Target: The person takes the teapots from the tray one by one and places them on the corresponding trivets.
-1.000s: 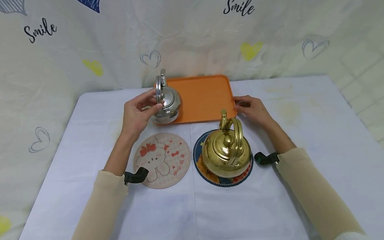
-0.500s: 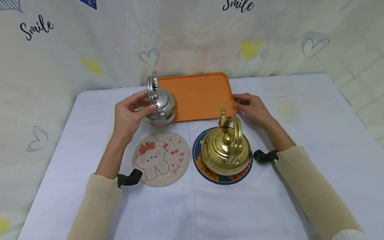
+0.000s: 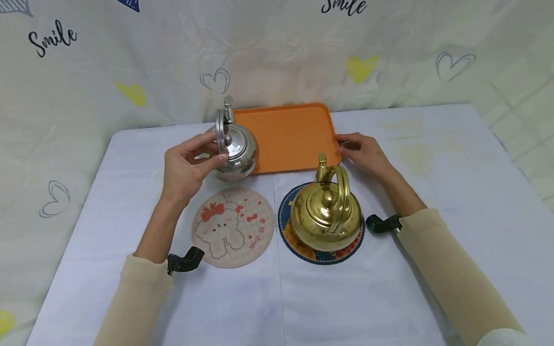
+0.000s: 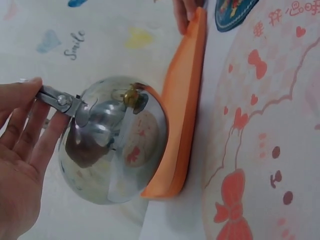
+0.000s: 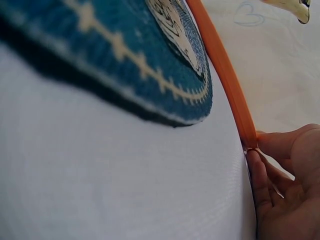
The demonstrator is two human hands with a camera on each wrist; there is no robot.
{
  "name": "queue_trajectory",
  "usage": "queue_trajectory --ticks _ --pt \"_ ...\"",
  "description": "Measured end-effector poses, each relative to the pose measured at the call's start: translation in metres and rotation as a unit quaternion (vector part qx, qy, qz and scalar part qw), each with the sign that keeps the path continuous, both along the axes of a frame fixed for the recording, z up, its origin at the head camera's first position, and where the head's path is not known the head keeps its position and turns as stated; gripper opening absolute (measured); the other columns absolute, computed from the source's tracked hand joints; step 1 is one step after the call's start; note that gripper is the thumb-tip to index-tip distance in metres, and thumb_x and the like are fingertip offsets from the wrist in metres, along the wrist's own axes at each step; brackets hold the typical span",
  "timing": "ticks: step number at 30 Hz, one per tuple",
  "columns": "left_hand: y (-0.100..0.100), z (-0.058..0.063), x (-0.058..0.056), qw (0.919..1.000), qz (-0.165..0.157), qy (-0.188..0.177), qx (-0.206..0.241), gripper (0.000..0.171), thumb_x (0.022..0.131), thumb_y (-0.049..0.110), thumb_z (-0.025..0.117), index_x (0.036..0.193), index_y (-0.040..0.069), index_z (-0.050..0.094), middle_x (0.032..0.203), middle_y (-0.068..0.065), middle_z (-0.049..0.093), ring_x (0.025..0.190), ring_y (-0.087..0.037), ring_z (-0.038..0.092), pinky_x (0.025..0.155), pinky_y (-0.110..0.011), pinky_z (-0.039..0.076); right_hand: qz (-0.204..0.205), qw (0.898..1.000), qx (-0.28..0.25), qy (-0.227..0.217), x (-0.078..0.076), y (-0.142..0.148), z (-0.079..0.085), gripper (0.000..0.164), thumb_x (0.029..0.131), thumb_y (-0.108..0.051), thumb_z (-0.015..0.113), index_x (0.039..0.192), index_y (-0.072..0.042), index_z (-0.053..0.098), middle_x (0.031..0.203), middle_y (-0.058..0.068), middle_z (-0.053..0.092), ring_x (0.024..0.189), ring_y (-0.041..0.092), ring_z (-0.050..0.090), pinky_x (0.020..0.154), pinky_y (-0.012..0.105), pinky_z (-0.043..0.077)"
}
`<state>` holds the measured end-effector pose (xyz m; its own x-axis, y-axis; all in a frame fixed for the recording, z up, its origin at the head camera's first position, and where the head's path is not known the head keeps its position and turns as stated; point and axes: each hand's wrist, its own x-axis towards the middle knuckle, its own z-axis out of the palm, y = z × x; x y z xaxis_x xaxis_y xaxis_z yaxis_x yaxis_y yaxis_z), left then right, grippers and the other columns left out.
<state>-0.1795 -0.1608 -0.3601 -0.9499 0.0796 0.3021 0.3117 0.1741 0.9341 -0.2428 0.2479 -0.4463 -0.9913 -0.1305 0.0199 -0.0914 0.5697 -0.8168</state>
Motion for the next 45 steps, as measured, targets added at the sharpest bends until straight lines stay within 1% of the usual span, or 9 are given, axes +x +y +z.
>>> queue_trajectory --ticks 6,12,15,25,33,39,45 --pt "-0.001 0.002 0.004 0.9998 0.011 0.0 -0.014 0.043 0.087 0.003 0.082 0.129 0.007 0.074 0.091 0.016 0.072 0.092 -0.008 0.069 0.085 -0.016 0.06 0.006 1.0 -0.003 -0.003 -0.001 0.001 0.0 0.044 0.103 -0.013 0.065 0.146 -0.007 0.06 0.143 0.023 0.061 0.127 0.038 0.062 0.087 0.012 0.042" --pt "-0.002 0.003 0.007 0.9999 0.015 -0.001 -0.009 0.043 0.086 0.002 0.083 0.129 0.005 0.073 0.09 0.016 0.073 0.092 -0.01 0.069 0.085 -0.017 0.06 0.013 1.0 -0.002 0.002 -0.002 0.001 -0.001 0.045 0.103 -0.014 0.064 0.147 -0.004 0.058 0.144 0.027 0.059 0.127 0.041 0.061 0.086 0.01 0.043" --pt "-0.002 0.003 0.009 0.9998 0.017 0.0 -0.01 0.043 0.087 0.002 0.082 0.129 0.005 0.073 0.09 0.017 0.073 0.092 -0.009 0.069 0.085 -0.017 0.06 0.011 1.0 -0.003 0.003 -0.002 0.001 -0.001 0.045 0.103 -0.014 0.065 0.147 -0.005 0.059 0.144 0.025 0.06 0.126 0.04 0.061 0.086 0.01 0.043" --pt "-0.005 0.003 0.015 0.9997 0.011 0.0 -0.02 0.043 0.087 0.002 0.082 0.129 0.004 0.073 0.09 0.017 0.072 0.093 -0.008 0.069 0.086 -0.016 0.06 0.001 1.0 0.0 0.003 -0.003 0.0 -0.003 0.042 0.103 -0.014 0.065 0.145 -0.009 0.062 0.141 0.021 0.062 0.124 0.036 0.062 0.087 0.012 0.044" --pt "-0.005 0.004 0.019 0.9997 0.001 -0.006 -0.025 0.042 0.086 0.001 0.082 0.127 0.002 0.073 0.089 0.017 0.072 0.091 -0.008 0.069 0.084 -0.017 0.061 0.002 1.0 0.009 0.003 -0.003 0.001 -0.004 0.043 0.104 -0.015 0.065 0.146 -0.008 0.061 0.141 0.022 0.062 0.124 0.037 0.063 0.088 0.015 0.045" --pt "-0.005 0.004 0.023 0.9996 0.0 -0.007 -0.027 0.041 0.086 0.001 0.082 0.126 0.002 0.073 0.088 0.017 0.073 0.09 -0.008 0.07 0.084 -0.017 0.061 0.0 1.0 0.005 -0.002 -0.003 0.001 -0.003 0.043 0.103 -0.014 0.065 0.145 -0.008 0.061 0.142 0.022 0.062 0.125 0.036 0.062 0.088 0.015 0.045" --pt "-0.005 0.006 0.023 0.9998 -0.003 -0.005 -0.02 0.04 0.085 -0.001 0.082 0.124 0.0 0.074 0.086 0.015 0.072 0.088 -0.009 0.069 0.083 -0.019 0.061 -0.003 1.0 0.004 -0.004 -0.003 0.001 -0.003 0.042 0.103 -0.014 0.065 0.145 -0.009 0.062 0.141 0.022 0.063 0.124 0.036 0.063 0.087 0.012 0.044"
